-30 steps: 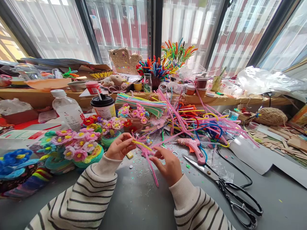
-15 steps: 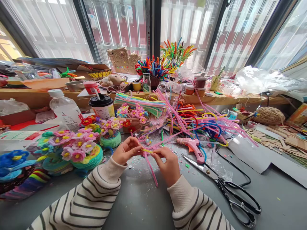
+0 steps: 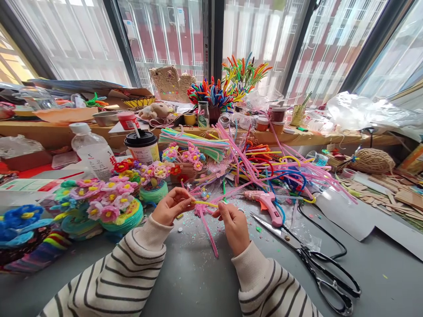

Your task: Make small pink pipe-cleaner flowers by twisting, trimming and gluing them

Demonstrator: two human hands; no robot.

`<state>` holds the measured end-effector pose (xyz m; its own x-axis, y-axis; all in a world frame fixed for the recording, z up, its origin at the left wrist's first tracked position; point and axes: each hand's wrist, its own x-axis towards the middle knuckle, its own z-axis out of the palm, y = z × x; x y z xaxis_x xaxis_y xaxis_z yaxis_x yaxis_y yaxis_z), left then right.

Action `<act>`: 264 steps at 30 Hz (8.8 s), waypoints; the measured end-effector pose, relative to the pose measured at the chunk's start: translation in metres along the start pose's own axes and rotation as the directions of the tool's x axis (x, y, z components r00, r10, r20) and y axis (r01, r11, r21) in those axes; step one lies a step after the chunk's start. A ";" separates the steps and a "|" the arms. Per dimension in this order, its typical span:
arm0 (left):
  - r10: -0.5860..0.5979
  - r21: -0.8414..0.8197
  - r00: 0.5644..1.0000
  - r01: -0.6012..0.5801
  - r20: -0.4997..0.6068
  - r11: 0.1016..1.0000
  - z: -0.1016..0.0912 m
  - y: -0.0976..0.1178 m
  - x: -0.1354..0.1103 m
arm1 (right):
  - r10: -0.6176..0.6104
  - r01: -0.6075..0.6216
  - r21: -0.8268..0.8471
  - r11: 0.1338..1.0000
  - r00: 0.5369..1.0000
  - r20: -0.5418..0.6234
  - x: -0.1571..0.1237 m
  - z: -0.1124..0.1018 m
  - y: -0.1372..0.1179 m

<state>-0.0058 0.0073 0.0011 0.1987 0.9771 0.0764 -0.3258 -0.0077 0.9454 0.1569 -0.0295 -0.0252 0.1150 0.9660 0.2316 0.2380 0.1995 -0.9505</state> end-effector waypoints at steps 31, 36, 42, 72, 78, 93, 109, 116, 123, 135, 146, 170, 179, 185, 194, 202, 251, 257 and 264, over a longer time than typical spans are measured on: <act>-0.393 0.347 0.874 0.288 0.286 0.892 0.001 -0.007 -0.003 | 0.079 -0.138 0.238 0.961 0.967 0.243 -0.006 0.005 -0.006; -0.409 0.303 0.857 0.318 0.313 0.898 0.001 -0.007 -0.002 | 0.261 -0.342 0.448 0.826 0.937 0.234 -0.006 0.007 -0.010; -0.378 0.281 0.856 0.288 0.354 0.915 0.002 -0.010 -0.005 | 0.421 -0.513 0.564 0.647 0.857 0.298 -0.007 0.006 -0.011; 0.266 0.758 0.891 -0.453 0.368 0.469 0.011 -0.019 -0.014 | -0.445 0.409 -0.527 0.745 0.893 0.063 -0.013 0.003 -0.005; 0.325 0.773 0.845 -0.526 0.425 0.355 0.014 -0.021 -0.016 | -0.220 0.209 -0.375 0.903 0.975 0.012 -0.011 0.003 -0.010; 0.474 0.713 0.750 -0.632 0.462 0.304 0.014 -0.019 -0.017 | 0.289 -0.527 0.511 0.679 0.832 0.474 -0.002 -0.003 -0.004; 0.145 0.550 0.953 -0.273 0.265 0.789 0.022 -0.023 -0.022 | 0.129 -0.379 0.714 0.589 0.916 0.380 -0.007 0.007 0.000; 0.047 0.345 0.967 -0.135 0.251 0.929 0.025 -0.029 -0.021 | 0.133 -0.392 0.734 0.555 0.912 0.387 -0.010 0.012 -0.001; 0.194 0.581 0.965 -0.262 0.178 0.771 0.021 -0.021 -0.021 | 0.003 -0.033 0.216 0.976 0.990 0.140 -0.001 -0.005 -0.010; 0.335 0.732 0.855 -0.514 0.396 0.448 0.023 -0.018 -0.023 | -0.369 0.429 -0.391 0.814 0.903 0.222 0.000 -0.011 -0.012; 0.001 0.472 0.983 -0.090 0.186 0.877 0.030 -0.029 -0.030 | -0.295 0.307 -0.193 0.932 0.951 0.089 -0.005 0.004 -0.009; 0.150 0.697 0.935 -0.341 0.322 0.630 0.040 -0.026 -0.040 | -0.202 0.192 -0.086 0.978 0.970 -0.133 -0.010 0.014 -0.008; 0.156 0.533 0.982 -0.188 0.104 0.825 0.039 -0.028 -0.036 | -0.198 0.190 -0.076 0.979 0.972 -0.126 -0.005 0.000 -0.012; 0.161 0.594 0.978 -0.209 0.133 0.777 0.037 -0.029 -0.036 | -0.282 0.266 -0.256 0.929 0.959 -0.027 -0.001 -0.007 -0.015; 0.391 0.821 0.909 -0.332 0.146 0.464 0.008 -0.014 -0.013 | -0.149 0.053 -0.796 0.603 0.988 -0.046 0.014 -0.056 0.001; 0.415 0.869 0.893 -0.336 0.172 0.363 0.006 -0.019 -0.012 | 0.171 -0.035 -0.954 0.296 0.985 0.017 0.011 -0.042 0.006; 0.428 0.820 0.851 -0.462 0.304 0.337 0.014 -0.014 -0.022 | 0.103 0.106 -0.401 0.910 0.879 0.466 -0.018 -0.004 -0.006; 0.430 0.809 0.828 -0.506 0.359 0.299 0.011 -0.017 -0.020 | 0.073 0.120 -0.413 0.903 0.904 0.422 -0.015 -0.005 -0.010; 0.470 0.841 0.817 -0.484 0.335 0.241 0.009 -0.022 -0.018 | 0.051 0.117 -0.393 0.912 0.919 0.391 -0.013 -0.004 -0.010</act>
<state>0.0060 -0.0125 -0.0180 0.3191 0.7230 0.6127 0.6028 -0.6537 0.4574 0.1570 -0.0447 -0.0179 -0.2591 0.9622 0.0835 0.6097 0.2300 -0.7585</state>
